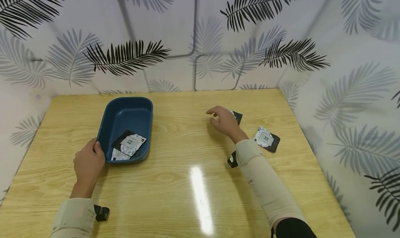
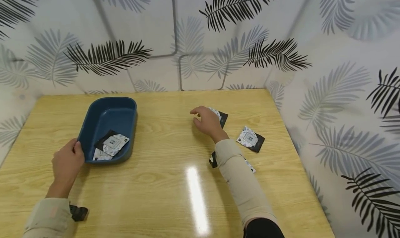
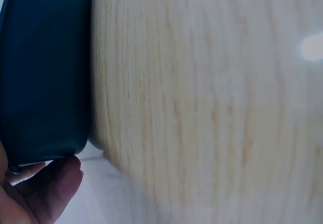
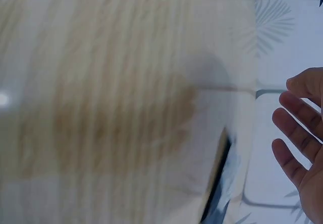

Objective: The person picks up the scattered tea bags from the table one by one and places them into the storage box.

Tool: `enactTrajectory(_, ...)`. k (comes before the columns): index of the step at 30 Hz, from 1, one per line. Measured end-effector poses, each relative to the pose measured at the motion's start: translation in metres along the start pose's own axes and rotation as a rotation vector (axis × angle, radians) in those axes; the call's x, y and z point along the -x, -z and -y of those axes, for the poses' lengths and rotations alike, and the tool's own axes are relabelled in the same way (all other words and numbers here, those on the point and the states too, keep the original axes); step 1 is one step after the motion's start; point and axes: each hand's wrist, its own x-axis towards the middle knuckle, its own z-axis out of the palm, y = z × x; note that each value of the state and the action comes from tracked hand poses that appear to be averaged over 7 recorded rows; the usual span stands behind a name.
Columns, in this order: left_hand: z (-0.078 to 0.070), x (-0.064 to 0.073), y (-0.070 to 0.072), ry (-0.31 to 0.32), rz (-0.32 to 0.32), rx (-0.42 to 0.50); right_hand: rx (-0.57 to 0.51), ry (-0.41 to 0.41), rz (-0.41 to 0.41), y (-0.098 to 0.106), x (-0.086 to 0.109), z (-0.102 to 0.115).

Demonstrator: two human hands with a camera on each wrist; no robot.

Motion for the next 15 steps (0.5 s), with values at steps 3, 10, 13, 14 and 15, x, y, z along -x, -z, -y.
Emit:
enactTrajectory(3, 0.0, 0.0, 0.0, 0.0, -0.005, 0.001, -0.022, -0.045, -0.006, -0.001, 0.006, -0.01)
enactTrajectory(10, -0.001, 0.0, 0.001, -0.002, -0.023, -0.002, -0.124, -0.079, -0.059, 0.007, 0.01, -0.026)
enactTrajectory(13, -0.002, 0.001, 0.001, 0.013, -0.008, -0.003, -0.112, -0.099, -0.064, 0.013, 0.009, -0.03)
enactTrajectory(14, -0.003, 0.001, 0.0, 0.016, -0.005, -0.001, -0.096, -0.109, -0.066, 0.014, 0.009, -0.032)
enactTrajectory(15, -0.003, 0.001, 0.0, 0.016, -0.003, 0.0, -0.082, -0.121, -0.066, 0.016, 0.009, -0.033)
